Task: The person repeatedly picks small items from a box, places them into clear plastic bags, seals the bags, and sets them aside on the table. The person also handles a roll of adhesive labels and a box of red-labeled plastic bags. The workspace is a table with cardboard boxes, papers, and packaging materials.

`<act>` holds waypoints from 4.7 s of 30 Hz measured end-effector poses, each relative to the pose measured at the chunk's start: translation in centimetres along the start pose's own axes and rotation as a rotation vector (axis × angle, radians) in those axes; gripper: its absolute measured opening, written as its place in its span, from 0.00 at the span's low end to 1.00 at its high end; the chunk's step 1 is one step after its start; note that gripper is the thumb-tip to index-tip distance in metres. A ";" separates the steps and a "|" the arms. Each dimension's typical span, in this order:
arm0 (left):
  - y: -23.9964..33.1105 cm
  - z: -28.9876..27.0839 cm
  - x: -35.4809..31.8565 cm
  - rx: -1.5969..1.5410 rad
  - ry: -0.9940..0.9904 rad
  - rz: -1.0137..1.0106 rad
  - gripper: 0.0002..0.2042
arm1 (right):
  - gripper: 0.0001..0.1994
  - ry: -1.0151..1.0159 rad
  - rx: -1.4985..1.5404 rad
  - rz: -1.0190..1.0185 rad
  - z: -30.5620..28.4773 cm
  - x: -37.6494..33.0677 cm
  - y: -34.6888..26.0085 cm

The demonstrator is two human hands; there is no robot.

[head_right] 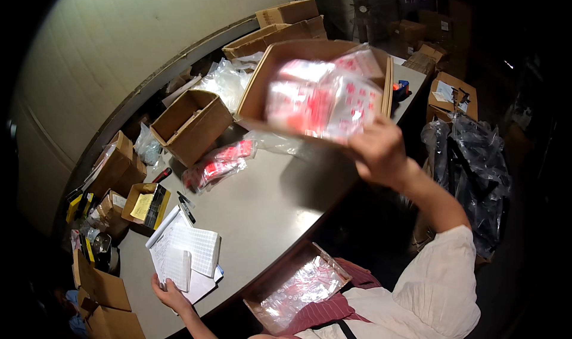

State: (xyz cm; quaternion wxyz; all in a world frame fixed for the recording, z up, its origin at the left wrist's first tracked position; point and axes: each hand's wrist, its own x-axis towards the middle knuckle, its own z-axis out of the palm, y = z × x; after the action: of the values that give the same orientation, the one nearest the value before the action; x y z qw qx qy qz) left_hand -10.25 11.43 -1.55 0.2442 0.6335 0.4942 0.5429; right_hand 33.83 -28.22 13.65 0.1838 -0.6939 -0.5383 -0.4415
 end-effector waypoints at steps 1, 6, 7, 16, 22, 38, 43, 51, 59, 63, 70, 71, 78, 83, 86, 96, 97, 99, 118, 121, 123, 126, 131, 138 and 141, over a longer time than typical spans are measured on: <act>0.9 0.1 -0.2 0.033 0.012 0.008 0.20 | 0.07 -0.005 0.030 -0.009 -0.4 -1.3 -1.5; 3.2 -0.5 -0.7 0.159 0.045 0.297 0.14 | 0.08 -0.131 0.341 0.045 -0.5 -6.7 -6.9; 3.7 -0.4 -1.1 0.145 0.035 0.321 0.13 | 0.09 -0.177 0.411 0.049 -0.5 -7.5 -7.7; 11.3 2.7 -6.7 0.039 -0.312 0.509 0.13 | 0.08 -0.528 0.760 0.241 -1.2 -2.0 -4.1; 18.5 9.0 -12.2 -0.015 -0.749 0.892 0.29 | 0.19 -0.739 0.627 -0.090 7.1 1.8 -6.3; 18.6 8.6 -14.7 -0.322 -0.919 0.561 0.29 | 0.09 -0.025 0.650 -0.247 6.6 3.7 -7.0; 20.1 7.9 -14.3 -0.923 -1.075 -0.219 0.29 | 0.10 0.003 0.527 -0.661 4.2 3.1 -9.3; 19.5 5.4 -13.6 -0.666 -1.086 0.008 0.14 | 0.15 -0.549 1.183 -0.090 1.6 5.1 -10.0; 17.2 3.7 -14.2 -0.512 -0.945 0.292 0.14 | 0.12 -1.146 1.421 0.191 1.2 3.5 -13.0; 16.5 3.3 -15.6 -0.540 -0.933 0.101 0.15 | 0.10 -1.334 1.321 0.181 1.4 1.7 -14.0; 16.2 2.5 -15.2 -0.275 -0.724 0.427 0.06 | 0.10 -1.086 1.373 0.484 1.2 -1.8 -17.6; 16.5 2.1 -15.1 -0.285 -0.776 0.431 0.05 | 0.10 -0.997 1.383 0.491 1.9 -2.5 -18.4; 15.4 1.8 -14.7 -0.467 -1.085 0.005 0.09 | 0.08 -0.952 1.683 0.351 4.4 -0.5 -21.6; 13.6 1.1 -14.1 -0.691 -1.065 -0.339 0.08 | 0.13 -1.221 1.797 0.603 6.0 1.7 -21.2; 13.5 1.2 -14.5 -0.568 -0.878 -0.189 0.04 | 0.10 -1.005 1.688 0.484 6.9 2.1 -21.8; 12.9 2.4 -13.6 -0.498 -0.724 -0.264 0.07 | 0.10 -0.348 1.047 -0.043 9.6 2.7 -22.0; 13.0 2.7 -13.7 -0.494 -0.716 -0.265 0.07 | 0.09 -0.300 0.952 -0.109 9.9 2.8 -22.0; 13.1 3.5 -14.0 -0.484 -0.699 -0.264 0.07 | 0.09 -0.389 0.847 -0.167 9.7 3.3 -21.8; 12.3 4.5 -14.8 -0.317 -0.643 -0.193 0.05 | 0.07 -0.577 1.142 0.102 12.5 1.8 -23.1; 12.7 4.5 -14.3 -0.227 -0.533 -0.003 0.03 | 0.08 -0.665 1.178 0.147 11.7 2.2 -22.9; 12.4 4.5 -14.3 -0.211 -0.435 0.058 0.05 | 0.10 -0.604 1.181 0.122 11.6 2.2 -22.8; 13.1 4.5 -13.1 -0.113 -0.382 0.366 0.11 | 0.17 -0.451 1.160 0.046 11.7 1.8 -22.6; 12.3 4.7 -12.2 0.030 -0.393 0.590 0.09 | 0.16 -0.403 1.088 -0.134 10.8 2.9 -22.8; 11.8 5.0 -12.2 -0.040 -0.391 0.475 0.04 | 0.21 -0.559 0.951 -0.155 11.5 2.8 -22.8; 11.8 5.0 -12.4 -0.054 -0.396 0.485 0.04 | 0.21 -0.599 0.828 -0.164 12.5 2.3 -23.7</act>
State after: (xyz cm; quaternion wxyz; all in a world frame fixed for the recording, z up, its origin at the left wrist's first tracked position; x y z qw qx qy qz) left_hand -0.36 -3.12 1.46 0.2156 0.8198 0.2569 0.4642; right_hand 17.54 -9.38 3.55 0.2456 -0.6147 -0.7494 0.0136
